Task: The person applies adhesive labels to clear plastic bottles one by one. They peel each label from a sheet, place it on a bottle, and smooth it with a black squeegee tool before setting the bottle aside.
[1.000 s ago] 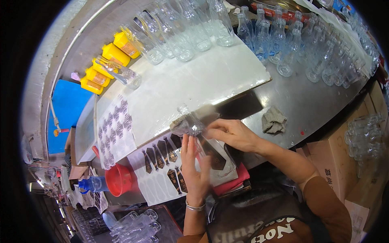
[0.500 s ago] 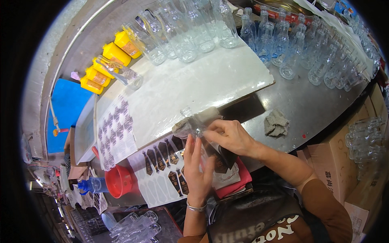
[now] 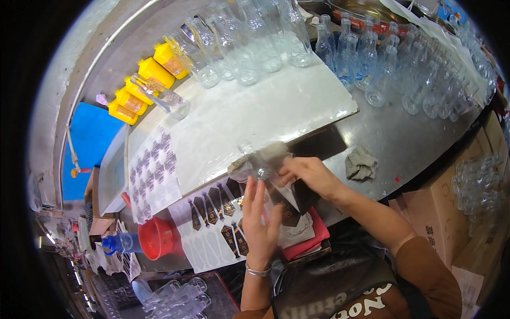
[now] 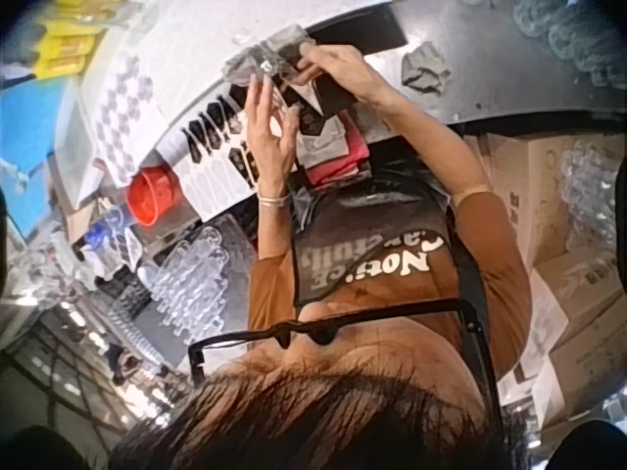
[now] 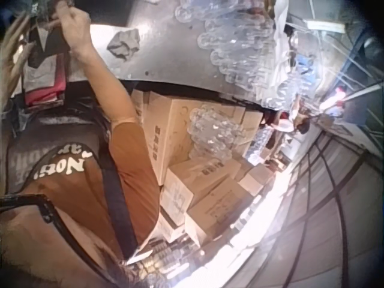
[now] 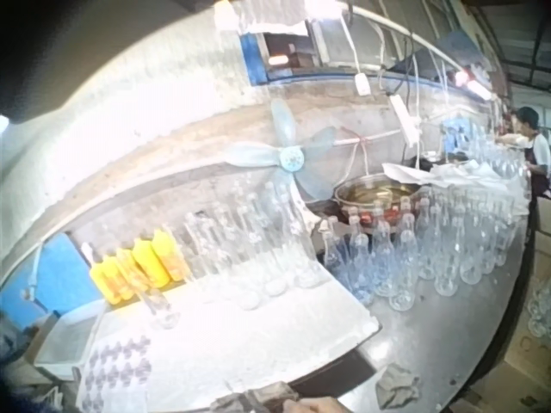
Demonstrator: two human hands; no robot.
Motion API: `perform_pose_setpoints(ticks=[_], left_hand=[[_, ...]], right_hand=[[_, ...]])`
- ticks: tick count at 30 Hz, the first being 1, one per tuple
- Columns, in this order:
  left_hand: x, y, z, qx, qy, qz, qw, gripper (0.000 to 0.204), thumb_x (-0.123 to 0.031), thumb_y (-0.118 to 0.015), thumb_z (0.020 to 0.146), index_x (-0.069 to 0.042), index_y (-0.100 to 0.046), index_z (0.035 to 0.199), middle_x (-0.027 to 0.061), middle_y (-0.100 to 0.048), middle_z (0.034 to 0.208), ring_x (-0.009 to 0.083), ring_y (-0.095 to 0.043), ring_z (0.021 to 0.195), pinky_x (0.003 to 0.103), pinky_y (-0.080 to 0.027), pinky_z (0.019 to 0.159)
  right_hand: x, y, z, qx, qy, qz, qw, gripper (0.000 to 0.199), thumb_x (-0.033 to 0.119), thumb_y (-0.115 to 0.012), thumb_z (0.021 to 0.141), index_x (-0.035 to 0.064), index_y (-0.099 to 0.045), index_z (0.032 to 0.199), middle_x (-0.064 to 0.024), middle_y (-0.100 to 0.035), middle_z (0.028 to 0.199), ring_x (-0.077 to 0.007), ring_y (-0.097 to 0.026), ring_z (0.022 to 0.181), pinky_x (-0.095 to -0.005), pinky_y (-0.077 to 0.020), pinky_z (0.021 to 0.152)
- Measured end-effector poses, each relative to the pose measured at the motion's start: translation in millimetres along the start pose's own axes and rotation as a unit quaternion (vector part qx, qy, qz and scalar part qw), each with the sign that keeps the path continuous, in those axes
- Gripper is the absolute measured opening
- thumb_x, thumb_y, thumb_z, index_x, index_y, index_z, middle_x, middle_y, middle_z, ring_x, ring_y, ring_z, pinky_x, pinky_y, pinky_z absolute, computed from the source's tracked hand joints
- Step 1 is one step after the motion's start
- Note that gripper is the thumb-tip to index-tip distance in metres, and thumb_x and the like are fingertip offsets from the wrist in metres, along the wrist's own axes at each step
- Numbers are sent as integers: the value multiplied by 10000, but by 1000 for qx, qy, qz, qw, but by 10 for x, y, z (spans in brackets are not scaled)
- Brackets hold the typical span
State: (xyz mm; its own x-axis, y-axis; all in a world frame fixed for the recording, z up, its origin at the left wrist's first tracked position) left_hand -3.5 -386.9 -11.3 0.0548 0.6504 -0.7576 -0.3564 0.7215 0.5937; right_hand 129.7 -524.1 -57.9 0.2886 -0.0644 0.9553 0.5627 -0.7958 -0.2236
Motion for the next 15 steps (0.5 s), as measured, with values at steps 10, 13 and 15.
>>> perform_pose_setpoints(ticks=[10,13,15], left_hand=[[4,8,10,-6,-5,-17,1000,597,-85,-713,880,-14,-511,1438,245,-404,1537,373,-447,1395,411,-433,1084],[6,13,10,-9,-5,-12,1000,598,-102,-707,887,-27,-513,1448,222,-416,1544,353,-442,1408,405,-407,1107],[-7,21,14,-8,-4,-12,1000,595,-107,-709,886,-29,-518,1444,226,-419,1540,359,-444,1406,405,-410,1104]], right_hand=[[568,90,-133,-45,183,-133,973,350,97,-623,860,-31,-635,1186,-136,-684,1112,-180,-630,1082,-304,-482,975],[818,13,-11,18,198,-169,965,351,85,-610,859,-28,-638,1190,-127,-687,1093,-178,-641,1044,-322,-500,943],[845,-47,63,58,227,-180,955,324,71,-603,851,-29,-651,1155,-143,-688,1079,-217,-661,986,-324,-515,900]])
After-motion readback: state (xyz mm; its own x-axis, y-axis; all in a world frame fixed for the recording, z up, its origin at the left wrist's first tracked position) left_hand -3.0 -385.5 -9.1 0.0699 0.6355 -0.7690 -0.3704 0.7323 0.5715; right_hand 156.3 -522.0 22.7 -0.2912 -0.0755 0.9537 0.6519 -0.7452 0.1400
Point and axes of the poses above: each hand's wrist, its own z-axis towards the middle knuckle, its own y-axis out of the back of the hand, x = y × z, the point moved 2 cm from there along z, towards the middle knuckle
